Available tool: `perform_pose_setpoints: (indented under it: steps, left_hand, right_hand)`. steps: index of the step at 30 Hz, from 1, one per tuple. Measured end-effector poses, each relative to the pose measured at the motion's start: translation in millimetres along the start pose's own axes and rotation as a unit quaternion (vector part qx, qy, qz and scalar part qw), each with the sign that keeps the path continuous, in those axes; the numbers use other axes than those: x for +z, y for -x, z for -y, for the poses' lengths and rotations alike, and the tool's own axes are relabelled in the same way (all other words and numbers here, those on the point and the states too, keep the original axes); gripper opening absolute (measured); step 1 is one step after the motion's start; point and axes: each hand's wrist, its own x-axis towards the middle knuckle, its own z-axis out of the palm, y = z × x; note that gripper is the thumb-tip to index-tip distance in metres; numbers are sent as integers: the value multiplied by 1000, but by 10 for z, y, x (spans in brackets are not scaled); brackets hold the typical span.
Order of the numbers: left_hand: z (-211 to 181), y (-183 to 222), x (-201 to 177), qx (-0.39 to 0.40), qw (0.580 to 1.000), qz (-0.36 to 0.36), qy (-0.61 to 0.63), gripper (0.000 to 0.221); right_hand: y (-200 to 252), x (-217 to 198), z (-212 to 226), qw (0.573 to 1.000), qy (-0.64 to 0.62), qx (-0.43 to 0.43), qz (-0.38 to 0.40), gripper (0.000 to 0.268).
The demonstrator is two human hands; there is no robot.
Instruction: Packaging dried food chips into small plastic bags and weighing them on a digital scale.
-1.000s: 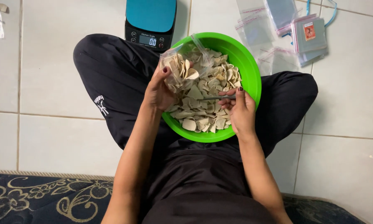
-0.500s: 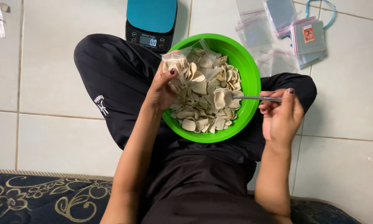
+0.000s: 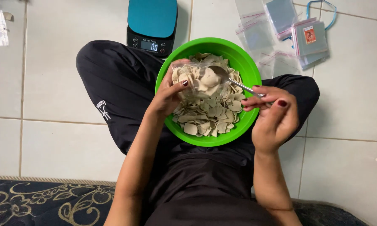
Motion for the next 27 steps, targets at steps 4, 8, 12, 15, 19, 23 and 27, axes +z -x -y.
perform_pose_setpoints:
  steps: [4,8,12,15,19,23,27]
  left_hand:
    - [45,-17,-127,-8,1000,2,16,77]
    - [109,-21,-220,3,998,9,60,79]
    - [-100,14,-91,-4,992,-40,119,72]
    - [-87,-4,-115,-8,990,-31,135,81]
    - [-74,35,-226,-45,986,-20,162,76]
    - [-1,-25,-220,9,986,-17,163,74]
    - [50,-40,-272,36,985,-24,166,76]
  right_hand:
    - [23,-51,71,998,10,-59,17,42]
    - [-14,-218,120,994,19,-59,-95,39]
    - [12,-405,-74,994,21,-39,-101,36]
    - [150,-387,-282,998,20,16,-58,40]
    - [285,-420,-448,997,40,55,25,39]
    - [336,-457,-498,995,52,65,62,38]
    - [309,-512,-520,995,40,80,45,38]
